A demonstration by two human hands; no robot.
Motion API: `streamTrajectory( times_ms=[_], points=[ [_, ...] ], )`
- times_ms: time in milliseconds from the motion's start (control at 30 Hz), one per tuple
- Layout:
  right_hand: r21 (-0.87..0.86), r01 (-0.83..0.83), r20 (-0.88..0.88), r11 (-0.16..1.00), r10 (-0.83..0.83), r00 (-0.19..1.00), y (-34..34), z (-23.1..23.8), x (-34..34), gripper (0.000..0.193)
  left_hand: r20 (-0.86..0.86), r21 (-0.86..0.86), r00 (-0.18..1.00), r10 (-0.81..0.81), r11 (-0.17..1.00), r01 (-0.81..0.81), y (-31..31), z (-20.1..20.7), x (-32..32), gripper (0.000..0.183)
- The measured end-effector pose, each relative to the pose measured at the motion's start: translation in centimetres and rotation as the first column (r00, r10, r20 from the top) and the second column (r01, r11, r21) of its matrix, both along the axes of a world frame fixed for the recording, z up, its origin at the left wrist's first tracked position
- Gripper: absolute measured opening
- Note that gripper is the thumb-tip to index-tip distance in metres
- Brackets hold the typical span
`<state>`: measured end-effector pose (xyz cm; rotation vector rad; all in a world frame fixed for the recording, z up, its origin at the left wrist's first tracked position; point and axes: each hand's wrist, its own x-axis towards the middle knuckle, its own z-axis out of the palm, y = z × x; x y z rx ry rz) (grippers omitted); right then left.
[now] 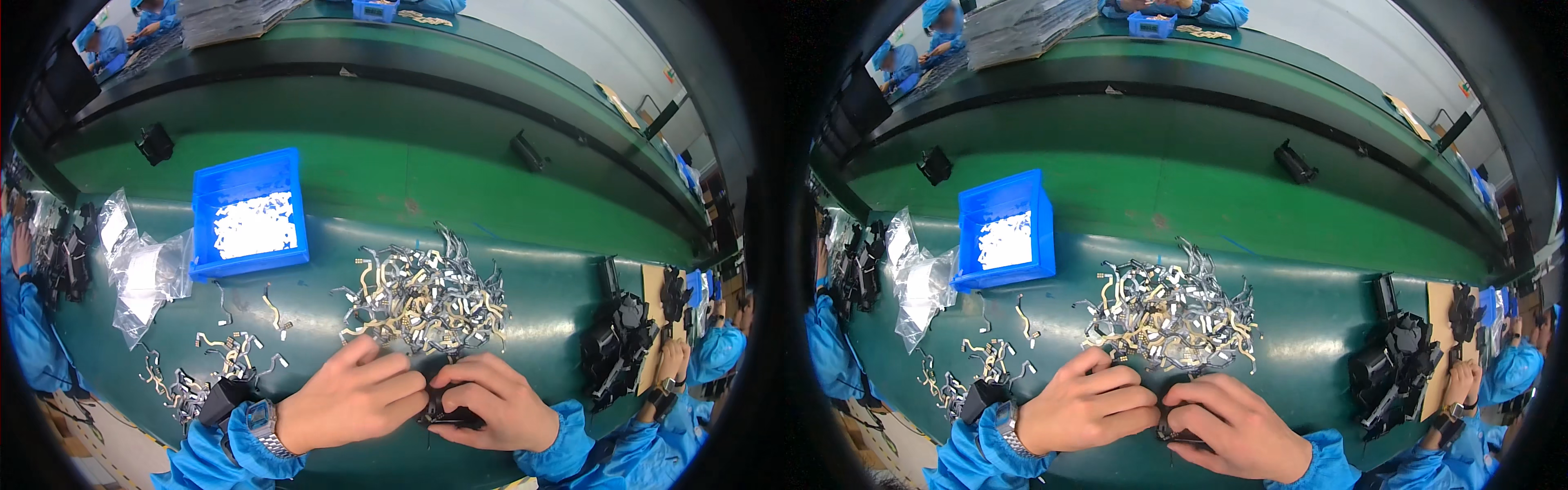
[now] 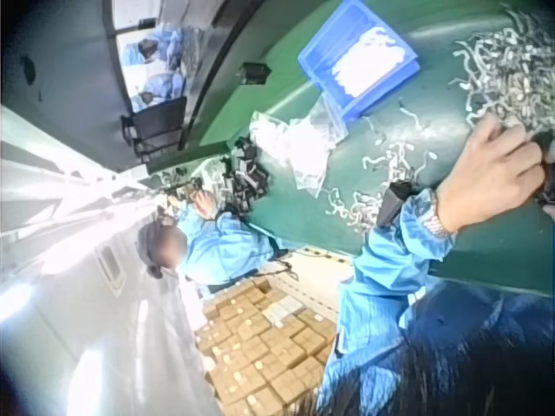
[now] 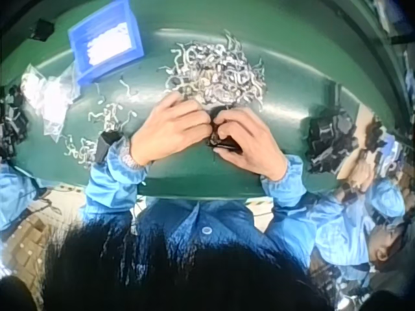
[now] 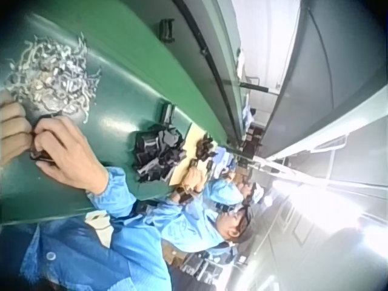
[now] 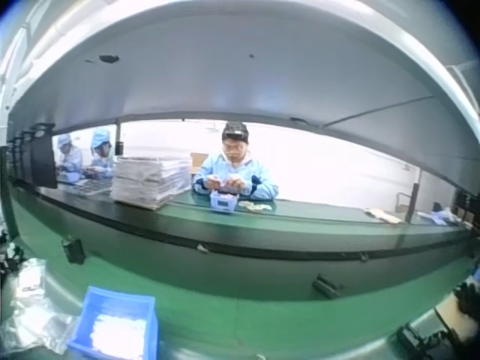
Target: Assemble small metal and plastic components into a housing.
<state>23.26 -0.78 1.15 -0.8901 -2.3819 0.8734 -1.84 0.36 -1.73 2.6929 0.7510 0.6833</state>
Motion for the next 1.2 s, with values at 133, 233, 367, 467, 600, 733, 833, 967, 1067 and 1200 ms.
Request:
streamTrajectory(
  times_ms=[133, 233, 367, 467, 600, 733, 833, 967, 1067, 1200],
  points=[
    [-0.019, 0.052, -0.002, 0.998, -0.052, 0.999, 0.1, -0.1, 0.0, 0.037, 0.019, -0.04, 0.999, 0.05, 0.998, -0.049, -0.2, -0.5, 0.1, 0.011],
    [-0.014, 0.013, -0.016, 1.0, -0.013, 1.0, 0.0, 0.0, 0.0, 0.035, 0.129, -0.105, 0.99, 0.05, 0.994, -0.037, 0.0, -1.1, 0.5, 0.012],
    [-0.012, 0.006, -0.011, 1.0, -0.006, 1.0, 0.0, 0.0, 0.1, 0.034, 0.165, -0.105, 0.981, 0.103, 0.991, -0.086, 0.0, -1.1, 0.6, 0.014],
    [-0.036, 0.01, -0.007, 0.999, -0.011, 1.0, 0.0, -0.1, 0.2, 0.034, 0.148, -0.146, 0.982, 0.119, 0.984, -0.098, -0.2, -1.0, 0.5, 0.014],
    [-0.033, 0.011, 0.005, 0.999, -0.011, 1.0, 0.0, -0.1, 0.3, 0.033, 0.123, -0.185, 0.988, 0.089, 0.981, -0.065, -0.1, -0.8, 0.3, 0.013],
    [-0.008, 0.014, 0.013, 1.0, -0.014, 1.0, -0.1, 0.1, 0.2, 0.03, 0.093, -0.163, 0.982, 0.162, 0.976, -0.145, -0.3, -0.4, 0.6, 0.009],
    [-0.026, 0.011, 0.017, 1.0, -0.011, 1.0, -0.2, 0.0, 0.3, 0.028, 0.082, -0.168, 0.984, 0.158, 0.975, -0.142, -0.3, -0.5, 0.7, 0.009],
    [-0.025, 0.006, 0.016, 1.0, -0.005, 1.0, -0.2, -0.2, 0.2, 0.028, 0.101, -0.186, 0.972, 0.214, 0.964, -0.192, -0.3, -0.6, 0.6, 0.008],
    [-0.025, 0.018, 0.027, 1.0, -0.017, 0.999, -0.2, 0.0, 0.2, 0.029, 0.094, -0.187, 0.968, 0.234, 0.959, -0.214, -0.4, -0.4, 0.7, 0.008],
    [-0.015, 0.057, 0.035, 0.998, -0.056, 0.998, -0.4, 0.3, 0.0, 0.031, 0.111, -0.175, 0.953, 0.281, 0.95, -0.259, -0.5, -0.4, 0.7, 0.009]
  ],
)
